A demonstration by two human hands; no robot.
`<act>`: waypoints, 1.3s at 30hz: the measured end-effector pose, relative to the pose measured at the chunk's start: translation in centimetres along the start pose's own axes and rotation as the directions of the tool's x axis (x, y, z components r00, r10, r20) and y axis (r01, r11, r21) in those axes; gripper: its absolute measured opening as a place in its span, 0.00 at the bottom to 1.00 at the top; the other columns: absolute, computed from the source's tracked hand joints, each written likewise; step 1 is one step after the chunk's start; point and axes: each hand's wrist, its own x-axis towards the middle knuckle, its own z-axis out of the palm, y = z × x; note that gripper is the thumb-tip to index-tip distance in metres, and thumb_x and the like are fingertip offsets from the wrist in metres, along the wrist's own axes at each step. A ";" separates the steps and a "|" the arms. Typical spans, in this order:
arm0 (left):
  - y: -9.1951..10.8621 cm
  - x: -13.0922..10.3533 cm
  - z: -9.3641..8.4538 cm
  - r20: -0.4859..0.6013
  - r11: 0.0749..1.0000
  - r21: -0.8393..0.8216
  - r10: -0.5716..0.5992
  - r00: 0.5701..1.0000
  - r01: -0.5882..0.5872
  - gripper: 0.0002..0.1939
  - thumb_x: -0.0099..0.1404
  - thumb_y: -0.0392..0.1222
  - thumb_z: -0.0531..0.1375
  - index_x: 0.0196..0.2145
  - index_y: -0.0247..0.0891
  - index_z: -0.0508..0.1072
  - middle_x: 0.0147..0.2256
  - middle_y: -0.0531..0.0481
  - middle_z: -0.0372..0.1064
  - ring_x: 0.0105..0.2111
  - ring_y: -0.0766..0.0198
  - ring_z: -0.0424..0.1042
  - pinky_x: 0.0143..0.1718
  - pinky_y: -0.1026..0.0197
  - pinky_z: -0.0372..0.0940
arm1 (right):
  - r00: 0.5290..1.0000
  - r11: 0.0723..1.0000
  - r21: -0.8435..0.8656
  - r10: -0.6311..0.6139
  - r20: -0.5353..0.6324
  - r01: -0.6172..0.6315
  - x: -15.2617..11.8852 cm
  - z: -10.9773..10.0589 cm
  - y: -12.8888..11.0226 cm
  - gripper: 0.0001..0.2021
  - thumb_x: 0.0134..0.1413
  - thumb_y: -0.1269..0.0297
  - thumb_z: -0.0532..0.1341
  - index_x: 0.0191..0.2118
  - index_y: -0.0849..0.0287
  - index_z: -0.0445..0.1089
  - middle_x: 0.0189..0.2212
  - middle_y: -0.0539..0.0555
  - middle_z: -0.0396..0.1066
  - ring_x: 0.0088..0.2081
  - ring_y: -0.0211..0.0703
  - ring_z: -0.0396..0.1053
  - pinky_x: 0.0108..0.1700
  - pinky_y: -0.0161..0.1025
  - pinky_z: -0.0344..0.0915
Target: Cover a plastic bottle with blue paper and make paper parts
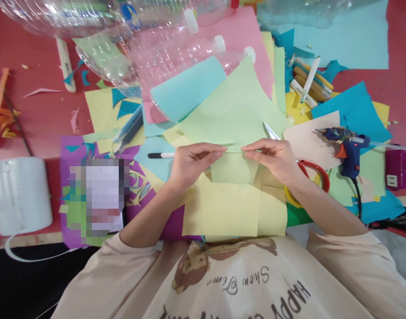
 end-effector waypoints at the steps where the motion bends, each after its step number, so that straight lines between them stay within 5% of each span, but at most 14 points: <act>1: 0.0 0.0 0.0 0.008 1.000 -0.003 0.015 1.000 -0.015 0.05 0.54 0.43 0.68 0.29 0.42 0.83 0.23 0.52 0.76 0.18 0.73 0.63 0.18 0.69 0.58 | 1.000 1.000 -0.003 0.000 -0.004 0.000 0.0 0.0 0.0 0.04 0.48 0.63 0.69 0.32 0.52 0.80 0.31 0.49 0.79 0.32 0.37 0.73 0.37 0.36 0.72; 11: -0.5 0.1 0.0 0.048 0.996 -0.088 -0.004 0.999 0.008 0.04 0.55 0.40 0.67 0.31 0.42 0.82 0.24 0.52 0.76 0.20 0.73 0.64 0.20 0.69 0.57 | 1.000 1.000 0.014 -0.001 -0.027 0.002 -0.1 0.0 0.3 0.04 0.49 0.63 0.69 0.33 0.51 0.80 0.26 0.47 0.76 0.25 0.32 0.64 0.28 0.34 0.62; 18: -0.9 0.2 0.0 0.058 0.988 -0.149 -0.033 0.998 0.041 0.04 0.55 0.38 0.67 0.30 0.43 0.82 0.27 0.52 0.77 0.23 0.72 0.68 0.24 0.68 0.60 | 1.000 1.000 0.019 0.021 -0.009 -0.021 -0.1 -0.1 0.5 0.05 0.48 0.61 0.69 0.33 0.54 0.79 0.34 0.50 0.79 0.32 0.36 0.72 0.35 0.35 0.69; 23: -0.4 0.0 0.1 0.066 0.990 -0.121 -0.061 0.996 0.069 0.04 0.54 0.41 0.68 0.29 0.40 0.81 0.22 0.53 0.72 0.18 0.73 0.62 0.20 0.67 0.57 | 1.000 1.000 -0.017 0.016 0.006 -0.016 -0.3 -0.1 0.5 0.06 0.49 0.61 0.69 0.34 0.53 0.80 0.35 0.51 0.80 0.35 0.38 0.74 0.39 0.37 0.71; 29: 0.0 -0.1 0.3 0.053 0.997 -0.031 -0.069 0.996 0.070 0.12 0.53 0.49 0.68 0.30 0.38 0.79 0.29 0.49 0.76 0.28 0.66 0.73 0.29 0.65 0.66 | 0.999 0.999 -0.003 0.033 0.022 -0.033 -0.4 0.0 0.6 0.06 0.48 0.61 0.69 0.34 0.54 0.80 0.35 0.52 0.80 0.36 0.39 0.76 0.39 0.38 0.73; 39: -0.1 0.0 0.3 0.101 0.996 0.085 -0.041 0.994 0.033 0.10 0.58 0.47 0.64 0.33 0.40 0.82 0.23 0.51 0.76 0.18 0.72 0.59 0.19 0.67 0.53 | 0.999 0.998 -0.051 0.024 0.039 -0.022 -0.2 0.0 0.4 0.08 0.49 0.60 0.68 0.36 0.55 0.79 0.33 0.51 0.78 0.32 0.36 0.72 0.35 0.35 0.70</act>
